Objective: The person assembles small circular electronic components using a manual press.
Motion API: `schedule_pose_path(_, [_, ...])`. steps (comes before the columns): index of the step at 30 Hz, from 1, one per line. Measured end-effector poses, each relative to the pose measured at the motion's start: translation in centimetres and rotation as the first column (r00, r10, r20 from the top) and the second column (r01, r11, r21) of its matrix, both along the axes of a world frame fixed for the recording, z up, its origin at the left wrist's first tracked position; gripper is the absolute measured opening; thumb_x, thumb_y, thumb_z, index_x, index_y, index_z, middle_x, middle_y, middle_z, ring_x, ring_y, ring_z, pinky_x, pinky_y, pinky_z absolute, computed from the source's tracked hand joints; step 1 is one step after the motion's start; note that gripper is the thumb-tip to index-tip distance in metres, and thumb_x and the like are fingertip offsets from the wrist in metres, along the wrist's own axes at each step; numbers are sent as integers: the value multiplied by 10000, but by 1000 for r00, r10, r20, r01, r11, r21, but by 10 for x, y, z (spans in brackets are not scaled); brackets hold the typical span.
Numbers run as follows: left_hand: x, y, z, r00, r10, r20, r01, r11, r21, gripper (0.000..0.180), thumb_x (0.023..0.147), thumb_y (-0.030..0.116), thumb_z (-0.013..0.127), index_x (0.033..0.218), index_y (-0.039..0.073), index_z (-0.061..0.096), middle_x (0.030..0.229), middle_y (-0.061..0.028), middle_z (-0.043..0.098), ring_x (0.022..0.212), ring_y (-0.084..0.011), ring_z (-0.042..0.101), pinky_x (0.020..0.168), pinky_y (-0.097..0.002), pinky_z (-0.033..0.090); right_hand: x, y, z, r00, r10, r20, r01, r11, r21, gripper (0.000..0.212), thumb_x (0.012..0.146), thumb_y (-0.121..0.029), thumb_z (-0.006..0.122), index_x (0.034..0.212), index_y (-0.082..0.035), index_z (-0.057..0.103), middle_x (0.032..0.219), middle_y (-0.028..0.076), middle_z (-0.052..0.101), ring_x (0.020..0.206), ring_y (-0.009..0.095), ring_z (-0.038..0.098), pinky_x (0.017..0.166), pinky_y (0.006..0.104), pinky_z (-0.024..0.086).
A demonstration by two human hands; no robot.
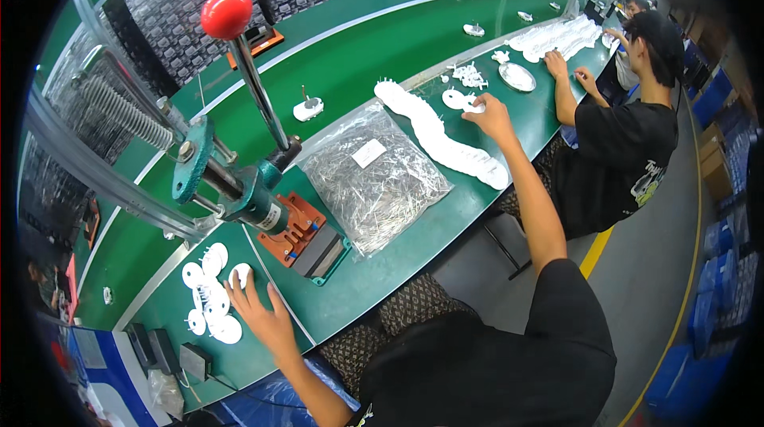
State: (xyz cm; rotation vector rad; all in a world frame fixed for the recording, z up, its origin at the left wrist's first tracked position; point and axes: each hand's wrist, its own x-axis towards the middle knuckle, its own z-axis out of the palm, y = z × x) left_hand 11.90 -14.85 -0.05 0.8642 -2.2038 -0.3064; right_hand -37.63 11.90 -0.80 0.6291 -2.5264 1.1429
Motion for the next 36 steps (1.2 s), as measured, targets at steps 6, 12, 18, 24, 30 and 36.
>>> schedule_pose_path(6, [8, -27, -30, 944, 48, 327, -56, 998, 15, 439, 904, 94, 615, 1331, 22, 546, 1502, -185, 398, 1437, -409, 278, 1160, -502, 269, -52, -24, -26, 990, 74, 118, -91, 985, 143, 423, 654, -261, 893, 953, -67, 666, 1002, 193, 709, 964, 334, 682, 841, 396, 518])
schedule_pose_path(12, [14, -25, -29, 990, 10, 140, -20, 997, 76, 378, 910, 73, 608, 1282, 16, 579, 1341, -172, 546, 1320, -384, 424, 1109, -464, 337, -56, -31, -23, 985, 76, 154, -108, 972, 210, 409, 698, -265, 867, 973, -33, 672, 1063, 195, 698, 1006, 358, 665, 863, 423, 514])
schedule_pose_path(18, [23, -19, -30, 988, 153, 13, -153, 985, 84, 214, 908, 42, 631, 1114, 1, 677, 1304, -190, 575, 1235, -365, 519, 1039, -426, 415, 80, -52, 24, 852, 143, -504, -228, 967, -111, 158, 830, -108, 736, 936, -8, 675, 1064, 162, 678, 882, 332, 664, 804, 421, 526])
schedule_pose_path(24, [8, 19, -20, 988, 100, -121, -77, 980, 181, 231, 859, 64, 711, 1084, 19, 690, 1090, -151, 679, 1075, -334, 615, 972, -417, 456, 233, -74, -1, 629, 723, -285, -724, 678, 124, 143, 807, -45, 716, 937, -8, 670, 991, 101, 659, 854, 279, 635, 752, 390, 501])
schedule_pose_path(30, [30, 43, -22, 996, -57, 64, 40, 969, 243, 446, 736, 208, 828, 1136, 70, 687, 1285, -112, 592, 1228, -377, 480, 1023, -496, 385, 258, -100, -24, 802, 537, -262, -503, 844, 187, 156, 768, -27, 719, 921, -44, 697, 1011, 66, 629, 970, 260, 594, 847, 379, 455])
schedule_pose_path(36, [31, 40, -14, 988, -151, -22, 152, 951, 268, 421, 802, 140, 724, 1210, 72, 649, 1332, -132, 573, 1290, -347, 487, 1151, -527, 271, 257, -94, -29, 803, 484, -347, -497, 866, 58, 153, 771, -41, 747, 923, -43, 722, 1009, 79, 684, 1003, 271, 615, 863, 384, 463])
